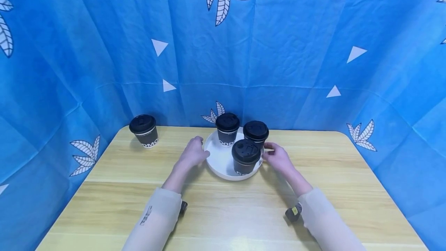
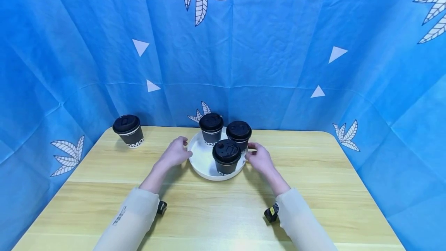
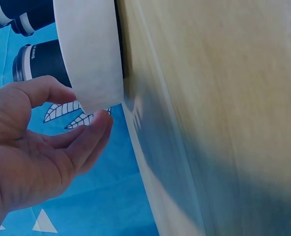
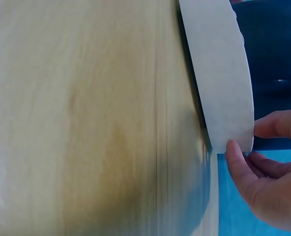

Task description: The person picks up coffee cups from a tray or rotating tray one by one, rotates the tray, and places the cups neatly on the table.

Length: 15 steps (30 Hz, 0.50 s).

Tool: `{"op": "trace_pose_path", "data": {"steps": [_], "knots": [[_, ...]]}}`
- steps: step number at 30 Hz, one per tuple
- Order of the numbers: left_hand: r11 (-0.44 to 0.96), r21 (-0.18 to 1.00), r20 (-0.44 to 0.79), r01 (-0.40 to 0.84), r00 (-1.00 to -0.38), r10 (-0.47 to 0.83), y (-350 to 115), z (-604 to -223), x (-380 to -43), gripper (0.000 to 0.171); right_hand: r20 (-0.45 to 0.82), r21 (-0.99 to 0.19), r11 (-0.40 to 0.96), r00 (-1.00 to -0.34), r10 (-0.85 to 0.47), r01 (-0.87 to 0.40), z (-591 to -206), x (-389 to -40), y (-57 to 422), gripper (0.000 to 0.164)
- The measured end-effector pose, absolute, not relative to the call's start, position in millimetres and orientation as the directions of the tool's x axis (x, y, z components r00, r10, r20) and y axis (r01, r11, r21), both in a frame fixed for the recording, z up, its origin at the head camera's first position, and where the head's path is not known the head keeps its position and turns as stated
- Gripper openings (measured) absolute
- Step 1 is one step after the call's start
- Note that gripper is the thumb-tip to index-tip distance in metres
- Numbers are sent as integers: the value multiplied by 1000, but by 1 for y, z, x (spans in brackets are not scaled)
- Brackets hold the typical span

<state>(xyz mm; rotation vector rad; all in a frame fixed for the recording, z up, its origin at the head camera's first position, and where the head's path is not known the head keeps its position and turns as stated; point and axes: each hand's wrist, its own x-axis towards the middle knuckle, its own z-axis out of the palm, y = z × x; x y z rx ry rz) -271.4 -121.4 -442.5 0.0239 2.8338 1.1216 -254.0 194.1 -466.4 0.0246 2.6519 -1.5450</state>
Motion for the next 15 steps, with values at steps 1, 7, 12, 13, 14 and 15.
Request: {"op": "trace_pose_path", "data": {"steps": [1,7,12,13,14,15], "knots": [[728,686,-79,-16,-995,52,-121,-442,-271,70,-68,-869,493,-997,-22,48,-467,-253,194,55],[720,693,-82,-6,-994,71,-120,-442,-267,66,-69,-870,491,-997,-14,54,-466,-249,193,55],[704,710,-85,-9,-994,72,-118,-442,-267,58,-75,-870,489,-997,-5,63,-467,-246,194,55],[700,715,-87,-12,-994,72,-118,-442,-267,57,-77,-872,485,-997,-4,65,-467,-246,194,55],[695,719,-88,-11,-993,75,-118,-442,-267,57,-76,-874,482,-997,-2,65,-467,-245,194,55],[692,721,-88,-9,-993,79,-118,-443,-268,57,-76,-876,477,-997,0,67,-467,-244,194,55]]}}
